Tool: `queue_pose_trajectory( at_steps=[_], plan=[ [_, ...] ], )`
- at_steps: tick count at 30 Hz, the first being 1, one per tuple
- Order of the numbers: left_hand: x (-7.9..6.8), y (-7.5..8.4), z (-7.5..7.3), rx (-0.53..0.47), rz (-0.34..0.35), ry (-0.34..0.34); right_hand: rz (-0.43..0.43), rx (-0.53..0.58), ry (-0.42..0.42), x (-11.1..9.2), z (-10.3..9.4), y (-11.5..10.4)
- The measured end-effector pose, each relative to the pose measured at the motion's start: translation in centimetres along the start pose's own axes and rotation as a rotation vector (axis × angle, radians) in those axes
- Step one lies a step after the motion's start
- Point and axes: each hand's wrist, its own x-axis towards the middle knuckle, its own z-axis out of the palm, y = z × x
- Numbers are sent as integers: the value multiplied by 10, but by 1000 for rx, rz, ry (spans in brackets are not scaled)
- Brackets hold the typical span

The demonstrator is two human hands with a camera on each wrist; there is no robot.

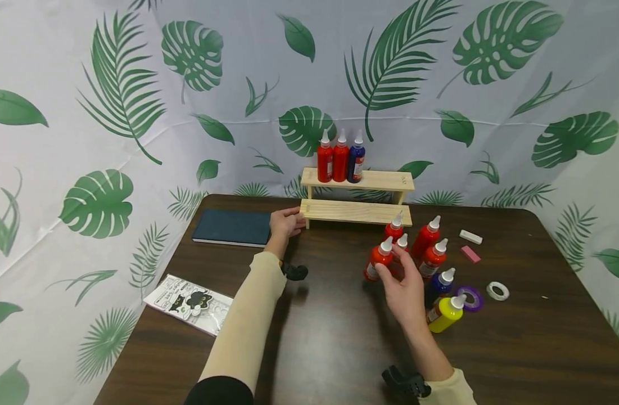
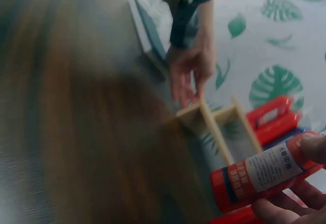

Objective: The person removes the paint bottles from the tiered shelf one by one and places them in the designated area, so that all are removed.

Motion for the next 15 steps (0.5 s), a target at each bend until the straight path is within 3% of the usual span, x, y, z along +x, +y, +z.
queue_pose_trajectory(
  at_steps=[6, 15],
  plan=[
    [-1, 2, 1, -21, -6, -4, 26, -48, 72, -18, -7, 28],
    [6, -3, 2, 4, -25, 10, 28, -68, 124, -26, -13, 44]
  ],
)
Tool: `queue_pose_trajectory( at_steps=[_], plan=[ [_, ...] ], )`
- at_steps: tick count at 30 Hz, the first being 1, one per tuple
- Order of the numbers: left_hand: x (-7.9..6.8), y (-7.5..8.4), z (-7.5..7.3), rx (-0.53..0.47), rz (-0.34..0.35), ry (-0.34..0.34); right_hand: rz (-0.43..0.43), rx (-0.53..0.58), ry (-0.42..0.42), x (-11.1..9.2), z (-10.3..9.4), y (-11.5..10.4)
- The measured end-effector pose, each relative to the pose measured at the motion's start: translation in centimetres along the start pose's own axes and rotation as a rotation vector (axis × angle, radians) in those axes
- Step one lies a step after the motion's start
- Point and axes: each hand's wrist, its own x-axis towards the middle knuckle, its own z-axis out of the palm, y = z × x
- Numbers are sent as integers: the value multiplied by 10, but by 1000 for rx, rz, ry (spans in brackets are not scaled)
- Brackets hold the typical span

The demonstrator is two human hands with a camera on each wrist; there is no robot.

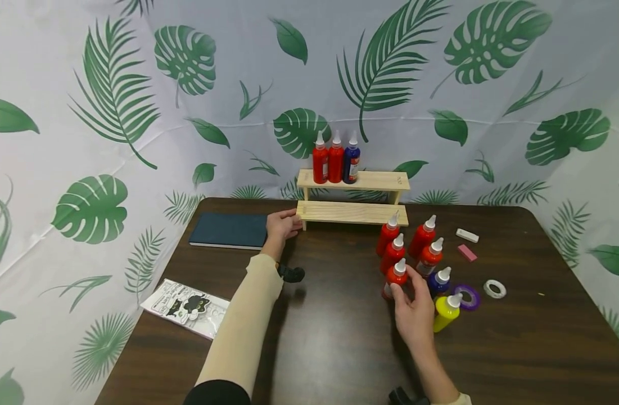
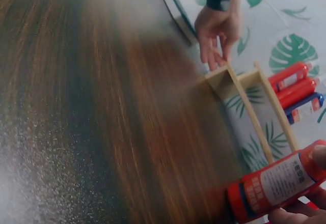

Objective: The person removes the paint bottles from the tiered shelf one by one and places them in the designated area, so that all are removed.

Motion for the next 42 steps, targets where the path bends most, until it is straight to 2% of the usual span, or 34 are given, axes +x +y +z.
queue_pose_trajectory(
  at_steps=[7, 13, 21, 24, 29, 35, 39, 42],
  plan=[
    [3, 0, -1, 12, 0, -1, -66, -29, 47, 5, 4, 3],
    [-1, 1, -2, 9, 14, -4, -39, -38, 41, 9, 7, 4],
    [-2, 2, -1, 13, 11, -5, 6, -30, -24, 11, 6, -2],
    [-2, 2, 0, 16, 5, -7, 22, -59, -45, 11, 4, -7],
    [-3, 2, 1, 7, 9, -5, -19, -109, -34, 11, -3, -19],
    [-6, 2, 2, 4, 10, -22, -122, -113, 35, 12, -12, -41],
    [-7, 2, 0, 21, 17, -30, -189, -111, 58, 21, -18, -65],
    [-6, 3, -2, 31, 24, -17, -206, -115, 29, 33, -19, -88]
  ],
)
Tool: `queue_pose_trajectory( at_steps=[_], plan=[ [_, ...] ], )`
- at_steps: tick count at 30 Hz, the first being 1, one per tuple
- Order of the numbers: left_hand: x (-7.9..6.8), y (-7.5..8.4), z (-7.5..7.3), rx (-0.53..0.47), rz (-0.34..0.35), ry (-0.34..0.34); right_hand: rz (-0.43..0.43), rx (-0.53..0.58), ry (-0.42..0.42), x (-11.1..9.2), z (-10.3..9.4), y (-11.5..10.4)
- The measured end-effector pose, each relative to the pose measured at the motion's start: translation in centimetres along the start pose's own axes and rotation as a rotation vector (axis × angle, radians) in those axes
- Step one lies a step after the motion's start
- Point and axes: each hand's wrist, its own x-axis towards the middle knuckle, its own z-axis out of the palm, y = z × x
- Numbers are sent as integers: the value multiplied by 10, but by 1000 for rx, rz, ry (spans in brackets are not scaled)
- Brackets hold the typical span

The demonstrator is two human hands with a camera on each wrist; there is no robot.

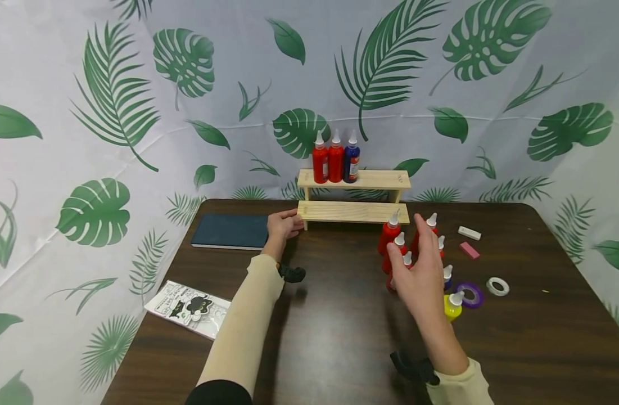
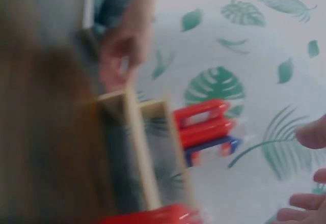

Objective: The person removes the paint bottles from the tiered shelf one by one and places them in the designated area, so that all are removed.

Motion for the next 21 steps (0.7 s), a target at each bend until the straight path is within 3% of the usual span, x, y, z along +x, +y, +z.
queue_pose_trajectory(
  at_steps=[6, 11, 16, 21],
  plan=[
    [2, -1, 1, -5, -6, 6, 7, 5, -147, 53, 7, -26],
    [3, 0, -1, -9, -15, 8, 51, -76, -277, 101, 28, -35],
    [2, 2, 0, -18, -15, 1, 69, -135, -343, 144, 48, -39],
    [3, 0, 1, -15, -11, 22, 87, -32, -390, 180, 69, -31]
  ],
)
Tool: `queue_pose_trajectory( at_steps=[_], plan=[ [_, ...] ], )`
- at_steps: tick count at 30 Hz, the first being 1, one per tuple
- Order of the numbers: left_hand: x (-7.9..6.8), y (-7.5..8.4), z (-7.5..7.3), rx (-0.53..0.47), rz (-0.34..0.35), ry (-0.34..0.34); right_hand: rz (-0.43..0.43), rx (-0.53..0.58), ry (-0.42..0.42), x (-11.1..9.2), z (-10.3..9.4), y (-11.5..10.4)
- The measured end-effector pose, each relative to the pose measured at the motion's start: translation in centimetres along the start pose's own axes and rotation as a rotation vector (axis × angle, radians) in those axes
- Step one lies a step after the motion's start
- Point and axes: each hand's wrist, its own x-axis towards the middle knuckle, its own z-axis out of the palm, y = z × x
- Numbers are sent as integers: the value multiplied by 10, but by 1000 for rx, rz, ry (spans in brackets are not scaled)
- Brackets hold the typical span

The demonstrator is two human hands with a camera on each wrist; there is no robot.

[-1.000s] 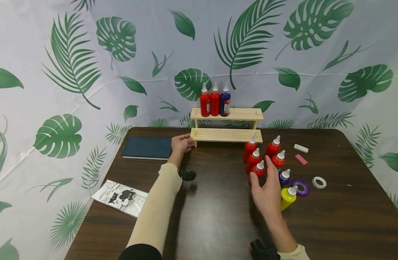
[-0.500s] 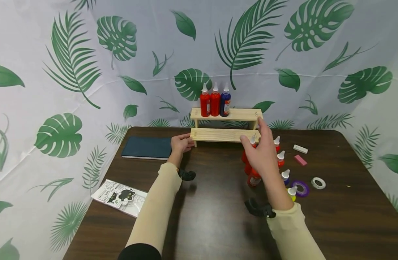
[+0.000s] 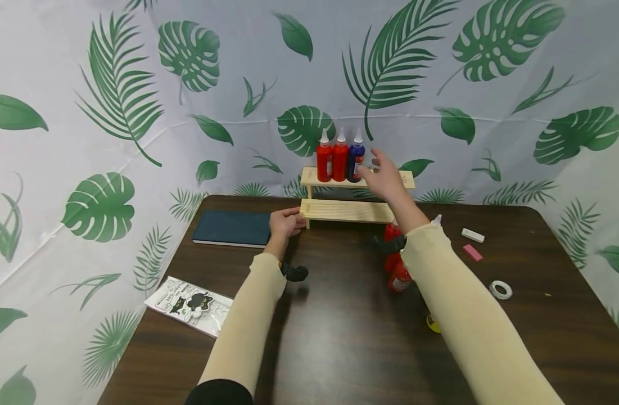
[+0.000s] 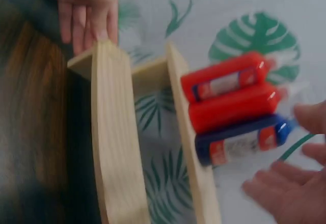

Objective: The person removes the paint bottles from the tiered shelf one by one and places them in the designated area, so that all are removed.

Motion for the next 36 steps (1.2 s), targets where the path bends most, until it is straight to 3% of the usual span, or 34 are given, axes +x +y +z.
queue_pose_trajectory(
  at_steps=[6, 10, 14, 21, 29, 36],
  plan=[
    [-1, -1, 1, 9, 6, -3, -46, 83, 0, 30, 5, 10],
    [-2, 0, 3, 11, 7, -15, -29, 94, -38, 39, 10, 14],
    [-4, 3, 4, 15, 5, -22, -29, 122, -14, 42, 17, 16],
    [-3, 0, 6, 10, 5, -15, -21, 126, 151, 40, 26, 23],
    [-5, 0, 5, 14, 5, -13, -32, 161, 229, 30, 29, 25],
    [-6, 1, -3, -5, 3, -10, 7, 264, 311, 15, 33, 9]
  ],
)
